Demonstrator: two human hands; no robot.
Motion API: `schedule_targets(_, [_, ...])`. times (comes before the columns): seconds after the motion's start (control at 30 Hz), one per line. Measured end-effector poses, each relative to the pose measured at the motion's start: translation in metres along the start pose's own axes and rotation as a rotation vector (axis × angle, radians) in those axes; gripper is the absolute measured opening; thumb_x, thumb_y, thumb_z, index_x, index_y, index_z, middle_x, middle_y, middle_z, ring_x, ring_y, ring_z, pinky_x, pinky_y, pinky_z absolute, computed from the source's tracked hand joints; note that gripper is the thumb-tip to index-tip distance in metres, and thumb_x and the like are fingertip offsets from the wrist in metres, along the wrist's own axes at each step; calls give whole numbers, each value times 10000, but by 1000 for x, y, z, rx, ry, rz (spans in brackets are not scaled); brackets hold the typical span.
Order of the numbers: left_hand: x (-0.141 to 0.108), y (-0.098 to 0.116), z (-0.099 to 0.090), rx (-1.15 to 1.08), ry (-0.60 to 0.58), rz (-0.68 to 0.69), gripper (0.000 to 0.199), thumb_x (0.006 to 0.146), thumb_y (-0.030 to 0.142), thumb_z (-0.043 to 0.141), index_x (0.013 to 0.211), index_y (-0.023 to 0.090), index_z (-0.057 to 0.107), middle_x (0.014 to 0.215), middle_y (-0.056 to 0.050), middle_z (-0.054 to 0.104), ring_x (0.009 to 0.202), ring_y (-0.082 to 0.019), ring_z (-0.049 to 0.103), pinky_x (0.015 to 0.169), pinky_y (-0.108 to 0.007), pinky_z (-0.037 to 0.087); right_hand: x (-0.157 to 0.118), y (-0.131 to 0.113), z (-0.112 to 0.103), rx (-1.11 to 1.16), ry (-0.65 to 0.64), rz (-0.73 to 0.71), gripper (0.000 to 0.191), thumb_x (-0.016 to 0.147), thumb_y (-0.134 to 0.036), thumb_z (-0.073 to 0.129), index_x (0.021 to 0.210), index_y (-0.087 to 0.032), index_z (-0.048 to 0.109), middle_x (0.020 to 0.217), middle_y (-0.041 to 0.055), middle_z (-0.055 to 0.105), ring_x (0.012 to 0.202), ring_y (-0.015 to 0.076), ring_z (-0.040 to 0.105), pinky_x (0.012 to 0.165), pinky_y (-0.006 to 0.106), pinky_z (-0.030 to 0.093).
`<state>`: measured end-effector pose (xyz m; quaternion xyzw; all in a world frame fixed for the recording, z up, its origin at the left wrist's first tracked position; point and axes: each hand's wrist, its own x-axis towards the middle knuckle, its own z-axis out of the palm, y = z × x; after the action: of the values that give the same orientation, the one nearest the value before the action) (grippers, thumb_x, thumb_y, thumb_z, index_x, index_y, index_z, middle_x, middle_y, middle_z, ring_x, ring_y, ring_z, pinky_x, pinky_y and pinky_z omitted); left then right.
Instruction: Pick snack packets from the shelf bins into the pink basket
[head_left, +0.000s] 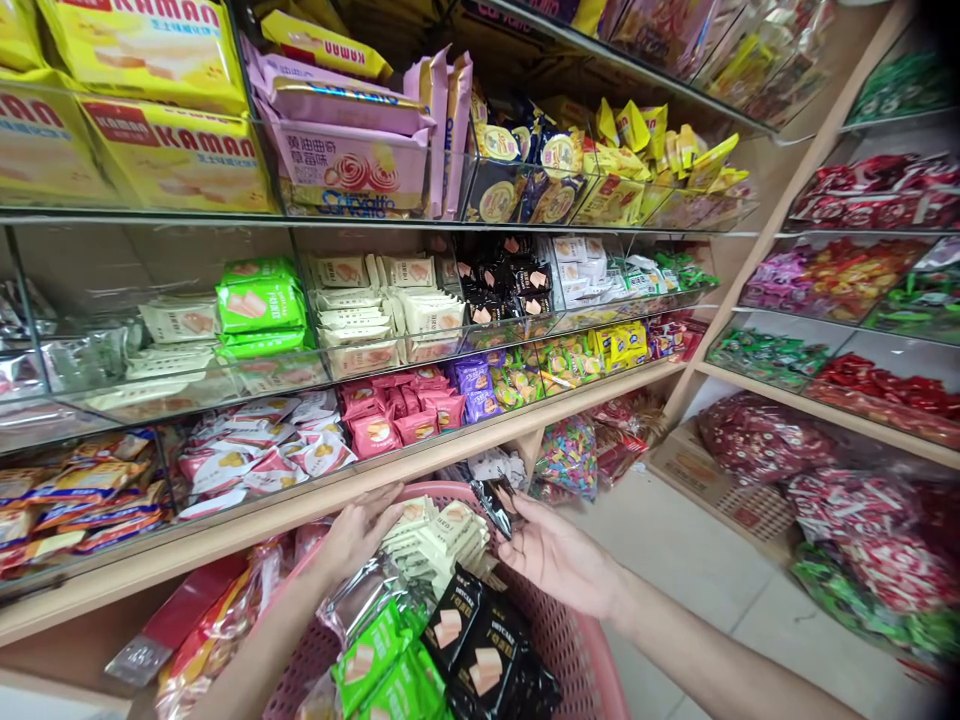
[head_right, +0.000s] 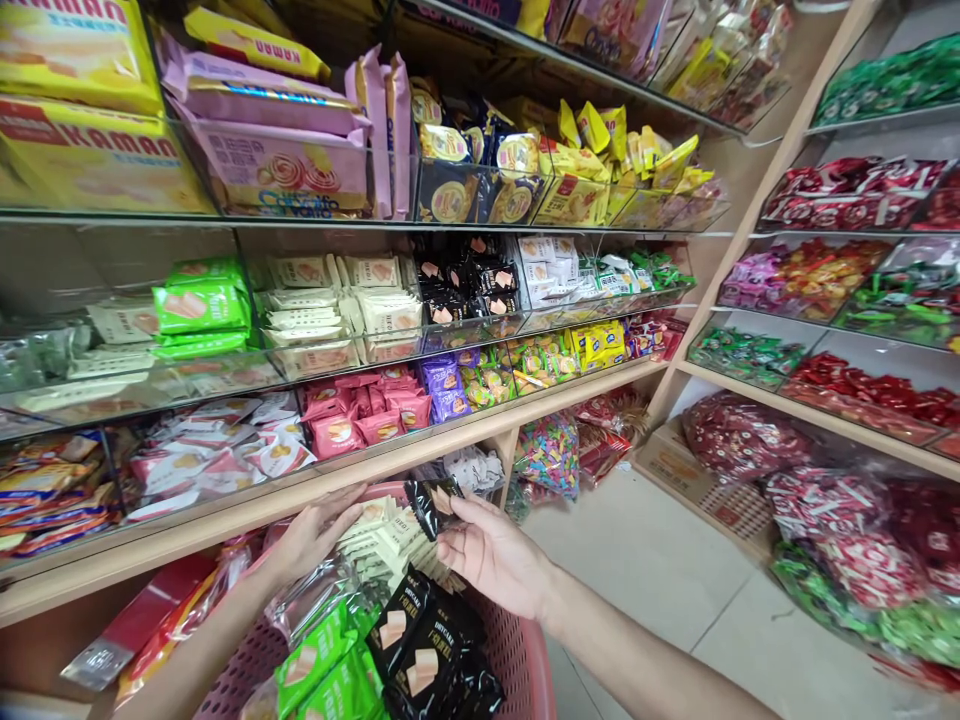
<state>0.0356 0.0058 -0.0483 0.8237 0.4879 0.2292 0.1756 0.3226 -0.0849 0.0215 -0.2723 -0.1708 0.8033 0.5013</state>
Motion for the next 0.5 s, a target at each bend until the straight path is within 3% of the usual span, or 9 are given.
schedule_targets(0.13, [0, -2, 1, -9, -7, -4, 576, 936, 537, 369, 1343, 161, 529, 1394, -39, 505, 1308, -225, 462, 1130, -385, 333, 0, 5, 0, -243, -28, -97, 303, 701, -257, 799, 944, -172, 641, 919, 7, 724, 680, 84, 653, 661, 212, 517])
schedule_targets(0.3, [0, -5, 2, -2, 12, 15, 561, 931, 535, 385, 1328, 175, 549, 1382, -38, 524, 1300, -228, 471, 1128, -377, 337, -1, -4, -10, -1074, 81, -545, 291, 774, -373, 705, 987, -196, 616, 905, 11, 709, 834, 167, 657, 714, 267, 513])
schedule_targets(0.37, [0, -6, 3, 4, 21, 13, 559, 930, 538, 384, 1329, 183, 548, 1382, -42, 522, 1299, -232, 473, 1124, -384, 341, -2, -8, -16, -1370, 137, -663, 278, 820, -371, 644, 1044, -211, 609, 972, 25, 709, 867, 183, 657, 763, 292, 507])
schedule_targets(0.5, [0, -6, 3, 12, 15, 4, 566, 931, 546, 373, 1327, 183, 551, 1378, -53, 521, 1298, -230, 473, 1124, -379, 337, -5, -12, -25, -1616, 178, -637, 280, 873, -350, 564, 1119, -218, 579, 1028, 40, 706, 881, 187, 660, 762, 291, 494])
